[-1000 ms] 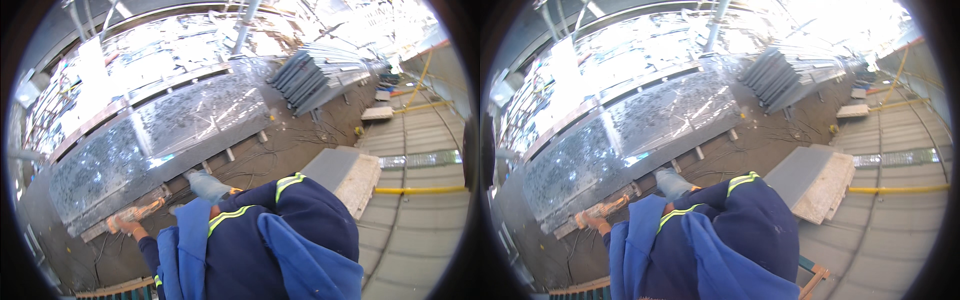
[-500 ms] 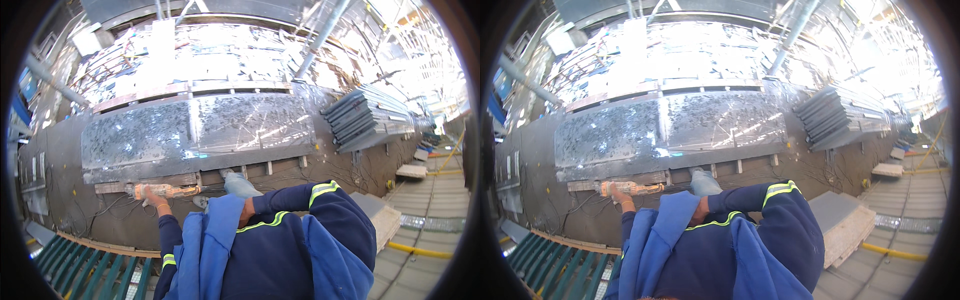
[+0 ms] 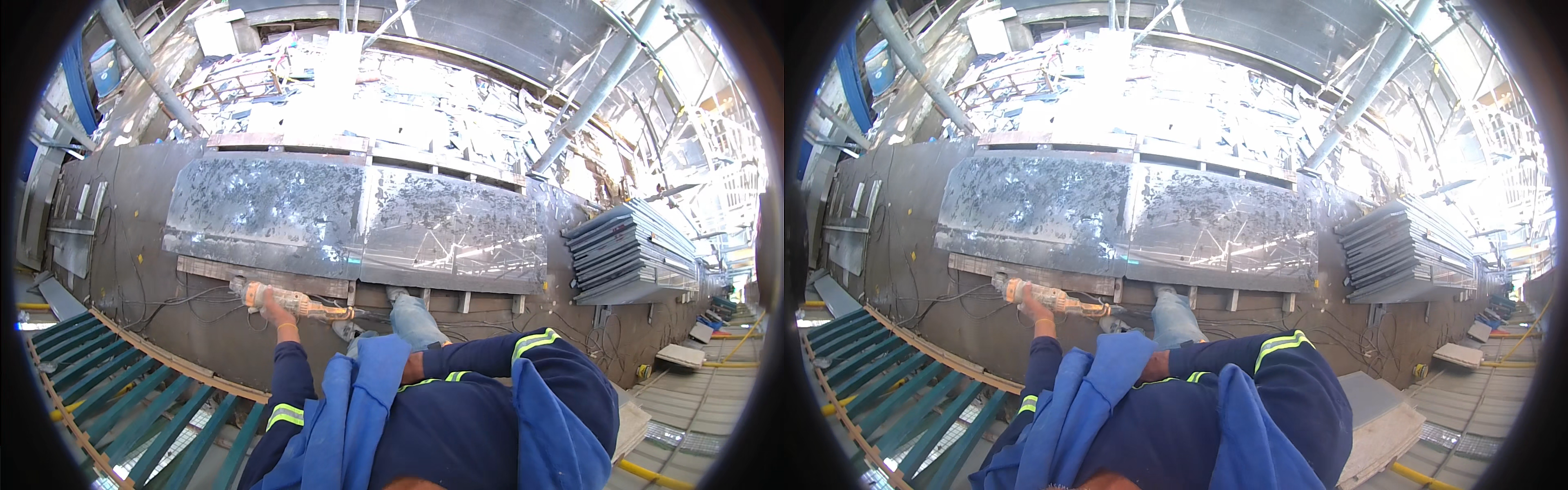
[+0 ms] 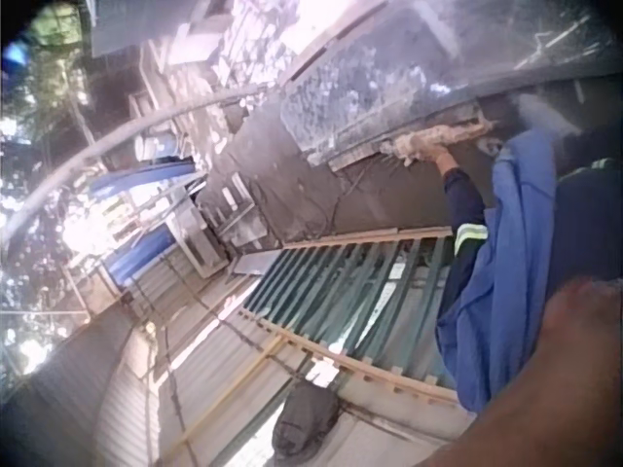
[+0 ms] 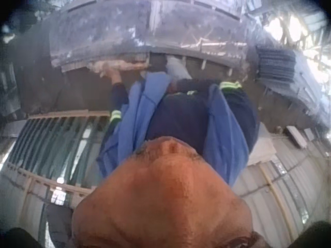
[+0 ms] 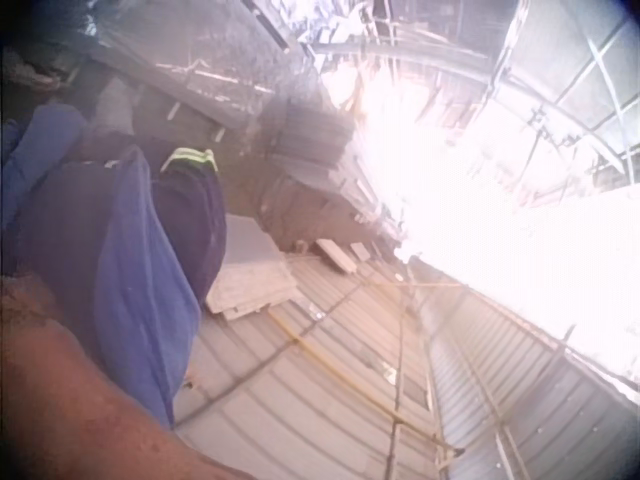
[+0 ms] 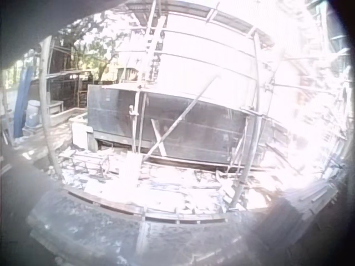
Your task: The person uses a handheld angle grinder to smooth the surface of a large, dark stone slab. The person holds the tool with both hands and moves it back and forth across the stone, generating dust as they work.
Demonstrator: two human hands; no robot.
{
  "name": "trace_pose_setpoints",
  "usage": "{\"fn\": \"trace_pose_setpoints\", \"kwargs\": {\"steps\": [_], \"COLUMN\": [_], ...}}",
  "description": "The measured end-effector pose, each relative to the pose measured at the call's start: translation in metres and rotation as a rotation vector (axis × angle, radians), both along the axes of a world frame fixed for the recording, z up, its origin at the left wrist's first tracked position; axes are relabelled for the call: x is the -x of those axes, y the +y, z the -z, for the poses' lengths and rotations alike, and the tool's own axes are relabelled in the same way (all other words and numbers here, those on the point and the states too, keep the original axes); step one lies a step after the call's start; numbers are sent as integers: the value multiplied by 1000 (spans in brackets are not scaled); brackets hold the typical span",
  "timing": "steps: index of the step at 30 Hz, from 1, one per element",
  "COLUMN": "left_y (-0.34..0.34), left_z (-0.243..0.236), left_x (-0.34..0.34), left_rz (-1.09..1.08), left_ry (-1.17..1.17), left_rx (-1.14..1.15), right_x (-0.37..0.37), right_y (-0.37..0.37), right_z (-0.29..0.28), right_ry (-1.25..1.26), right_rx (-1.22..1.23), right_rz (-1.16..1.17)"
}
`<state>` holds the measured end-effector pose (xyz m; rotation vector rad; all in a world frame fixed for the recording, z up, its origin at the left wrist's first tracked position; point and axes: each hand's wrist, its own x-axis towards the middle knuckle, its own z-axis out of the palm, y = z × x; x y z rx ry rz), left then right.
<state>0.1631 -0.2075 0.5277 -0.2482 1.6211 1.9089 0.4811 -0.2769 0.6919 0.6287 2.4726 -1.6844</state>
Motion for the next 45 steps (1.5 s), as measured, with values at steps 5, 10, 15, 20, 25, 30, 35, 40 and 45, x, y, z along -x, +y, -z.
{"fn": "trace_pose_setpoints", "kwargs": {"steps": [5,10,15,20,25,30,35,40,45], "left_y": [-7,-12,-35,-24,-14,-10,-1,-5,-9], "left_z": [1,35,66,14,-3,9,6,26,46], "left_x": [-3,5,20,-22,-59,-86,-101,-108,-118], "left_rz": [-25,-40,-35,-121,-205,-253,-239,-264,-168], "left_ry": [61,-48,184,105,59,43,-48,-37,-70], "left_rx": [-43,-105,174,-1,27,22,32,26,-36], "right_x": [7,-12,-35,-75,-94,-111,-122,-131,-141], "right_y": [-19,-13,20,47,31,44,58,77,110], "right_z": [12,6,13,25,49,61,62,62,52], "right_ry": [73,105,136,139,184,206,193,182,187], "right_rx": [72,128,219,297,350,386,409,430,477], "right_rz": [17,-120,-327,-409,-471,-507,-496,-491,-392]}}
